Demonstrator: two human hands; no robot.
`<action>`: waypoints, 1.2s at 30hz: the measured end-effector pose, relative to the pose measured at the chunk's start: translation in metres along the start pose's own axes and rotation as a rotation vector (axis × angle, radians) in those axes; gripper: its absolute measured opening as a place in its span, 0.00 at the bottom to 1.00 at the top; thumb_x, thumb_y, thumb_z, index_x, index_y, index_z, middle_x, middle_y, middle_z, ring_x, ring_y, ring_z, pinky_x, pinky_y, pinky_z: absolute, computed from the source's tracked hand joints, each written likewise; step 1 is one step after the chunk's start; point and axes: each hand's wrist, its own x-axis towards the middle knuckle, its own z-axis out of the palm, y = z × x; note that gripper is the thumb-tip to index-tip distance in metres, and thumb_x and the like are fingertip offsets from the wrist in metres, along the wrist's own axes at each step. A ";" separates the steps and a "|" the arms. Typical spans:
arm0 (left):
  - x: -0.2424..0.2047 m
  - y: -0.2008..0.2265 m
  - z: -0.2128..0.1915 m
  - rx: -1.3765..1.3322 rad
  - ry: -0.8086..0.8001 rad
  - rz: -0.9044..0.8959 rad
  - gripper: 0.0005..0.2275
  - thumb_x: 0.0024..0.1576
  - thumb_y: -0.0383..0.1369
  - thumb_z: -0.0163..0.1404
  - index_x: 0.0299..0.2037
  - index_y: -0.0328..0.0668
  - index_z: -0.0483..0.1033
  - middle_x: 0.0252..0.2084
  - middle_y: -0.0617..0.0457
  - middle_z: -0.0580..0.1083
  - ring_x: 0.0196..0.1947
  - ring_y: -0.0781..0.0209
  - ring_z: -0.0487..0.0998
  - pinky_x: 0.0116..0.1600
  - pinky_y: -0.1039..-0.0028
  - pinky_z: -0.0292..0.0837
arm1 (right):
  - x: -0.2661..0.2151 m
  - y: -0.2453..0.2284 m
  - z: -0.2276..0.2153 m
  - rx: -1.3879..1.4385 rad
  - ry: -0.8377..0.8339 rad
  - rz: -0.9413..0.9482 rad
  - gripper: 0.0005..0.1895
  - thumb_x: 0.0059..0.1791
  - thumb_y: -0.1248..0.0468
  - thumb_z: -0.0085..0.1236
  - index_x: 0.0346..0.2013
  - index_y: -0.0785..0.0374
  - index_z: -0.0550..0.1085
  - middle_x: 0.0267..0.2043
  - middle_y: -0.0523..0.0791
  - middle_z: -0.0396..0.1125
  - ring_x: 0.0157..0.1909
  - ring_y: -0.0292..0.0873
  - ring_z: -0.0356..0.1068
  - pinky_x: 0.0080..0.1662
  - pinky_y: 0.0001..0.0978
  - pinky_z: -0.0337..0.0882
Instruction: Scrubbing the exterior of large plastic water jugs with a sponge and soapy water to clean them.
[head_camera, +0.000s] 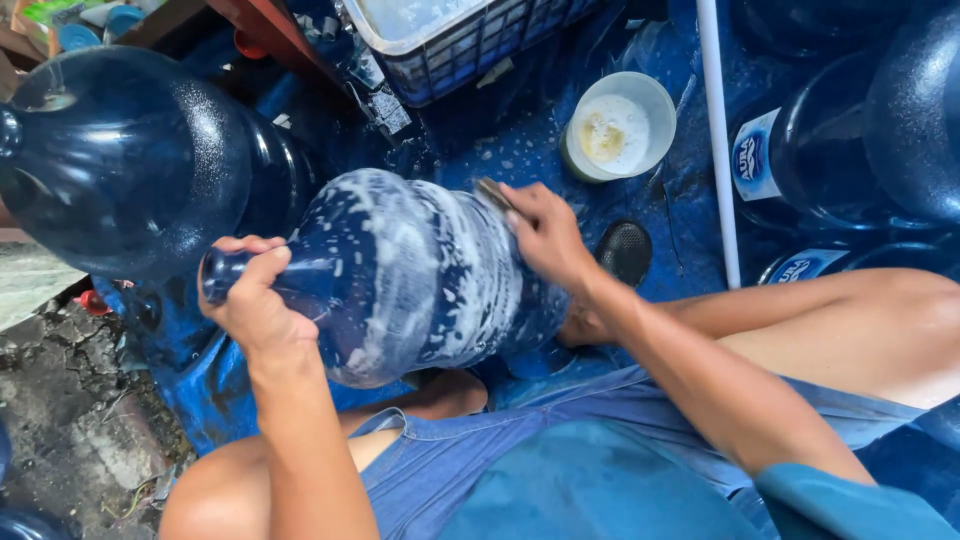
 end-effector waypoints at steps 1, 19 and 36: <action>0.002 0.000 -0.003 -0.001 0.001 -0.002 0.18 0.38 0.11 0.58 0.36 0.39 0.72 0.27 0.50 0.70 0.34 0.56 0.82 0.47 0.71 0.77 | -0.023 -0.018 -0.003 -0.002 -0.001 0.001 0.23 0.49 0.71 0.55 0.59 0.56 0.76 0.47 0.55 0.73 0.50 0.64 0.72 0.50 0.55 0.69; -0.004 0.024 0.007 0.108 0.318 -0.109 0.15 0.40 0.15 0.58 0.33 0.45 0.75 0.27 0.55 0.73 0.33 0.65 0.83 0.47 0.75 0.80 | -0.077 -0.063 -0.009 -0.253 0.037 -0.149 0.26 0.53 0.70 0.48 0.67 0.53 0.71 0.63 0.55 0.67 0.51 0.63 0.64 0.48 0.49 0.56; 0.016 0.003 -0.029 -0.015 -0.123 -0.062 0.16 0.43 0.21 0.50 0.39 0.55 0.71 0.37 0.61 0.70 0.48 0.58 0.75 0.66 0.69 0.70 | 0.118 0.094 -0.115 -0.863 -0.215 0.664 0.14 0.48 0.69 0.54 0.45 0.56 0.81 0.47 0.58 0.71 0.58 0.64 0.58 0.54 0.57 0.55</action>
